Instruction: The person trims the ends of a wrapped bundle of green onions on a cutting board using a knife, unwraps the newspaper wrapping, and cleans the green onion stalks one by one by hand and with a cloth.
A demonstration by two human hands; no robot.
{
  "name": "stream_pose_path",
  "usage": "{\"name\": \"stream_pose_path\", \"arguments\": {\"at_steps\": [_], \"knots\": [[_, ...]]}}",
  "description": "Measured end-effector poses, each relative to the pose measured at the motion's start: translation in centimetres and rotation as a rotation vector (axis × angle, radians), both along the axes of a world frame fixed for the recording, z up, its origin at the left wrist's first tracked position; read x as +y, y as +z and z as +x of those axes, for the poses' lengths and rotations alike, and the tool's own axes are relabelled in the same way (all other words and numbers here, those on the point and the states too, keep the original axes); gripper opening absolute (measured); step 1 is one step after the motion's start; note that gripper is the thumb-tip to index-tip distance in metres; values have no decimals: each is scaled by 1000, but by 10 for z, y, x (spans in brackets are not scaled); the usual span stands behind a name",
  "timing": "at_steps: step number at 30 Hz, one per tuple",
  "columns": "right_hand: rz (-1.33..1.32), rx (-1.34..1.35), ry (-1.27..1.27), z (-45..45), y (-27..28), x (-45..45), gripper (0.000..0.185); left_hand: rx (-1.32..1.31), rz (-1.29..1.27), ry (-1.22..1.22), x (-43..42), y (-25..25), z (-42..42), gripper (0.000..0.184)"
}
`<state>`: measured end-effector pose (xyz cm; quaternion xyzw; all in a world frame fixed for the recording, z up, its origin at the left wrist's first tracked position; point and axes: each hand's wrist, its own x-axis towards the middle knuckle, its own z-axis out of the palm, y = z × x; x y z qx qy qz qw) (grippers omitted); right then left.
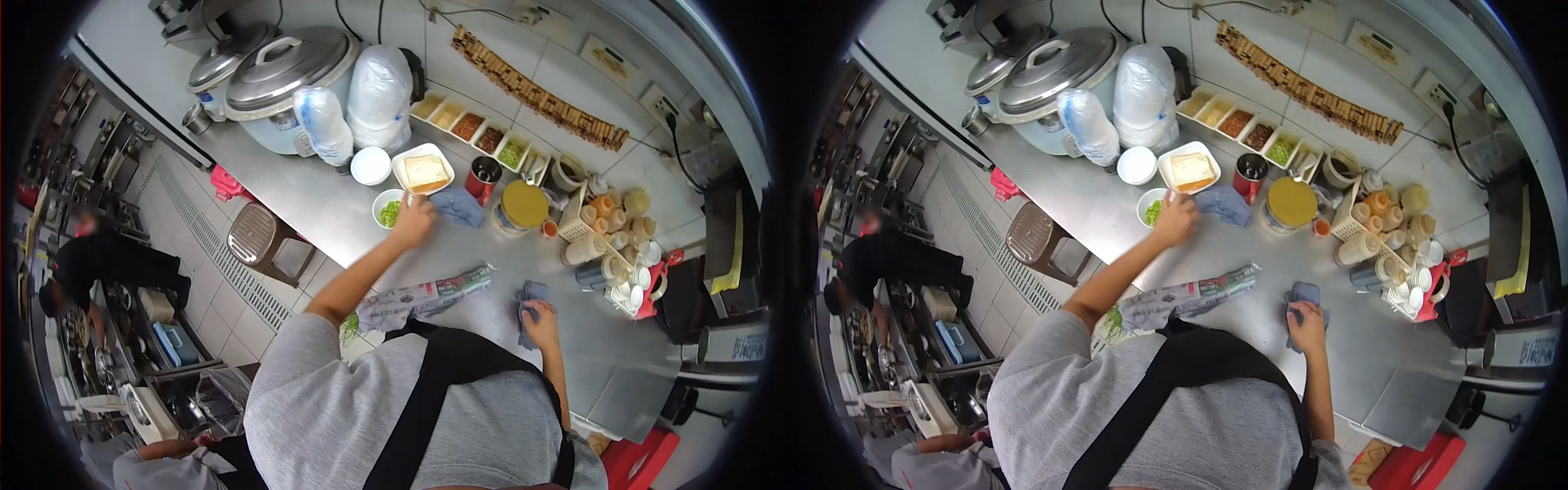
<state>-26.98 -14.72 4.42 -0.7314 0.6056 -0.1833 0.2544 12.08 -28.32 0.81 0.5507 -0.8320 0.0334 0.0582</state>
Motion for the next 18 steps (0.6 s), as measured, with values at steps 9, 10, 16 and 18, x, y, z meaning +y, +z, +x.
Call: {"name": "stream_pose_path", "arguments": {"at_steps": [9,10,16,18], "knots": [[32,-238,-78,38,-24,-3,22,115,-156,-19,25,33,-12,29],[-24,-293,-102,47,-34,-8,23,281,74,-15,37,31,-24,30],[-33,-308,-142,94,-53,-21,25,403,248,49,131,43,-90,71],[63,-342,39,108,-48,-19,20,225,191,247,148,23,-97,92]]}}
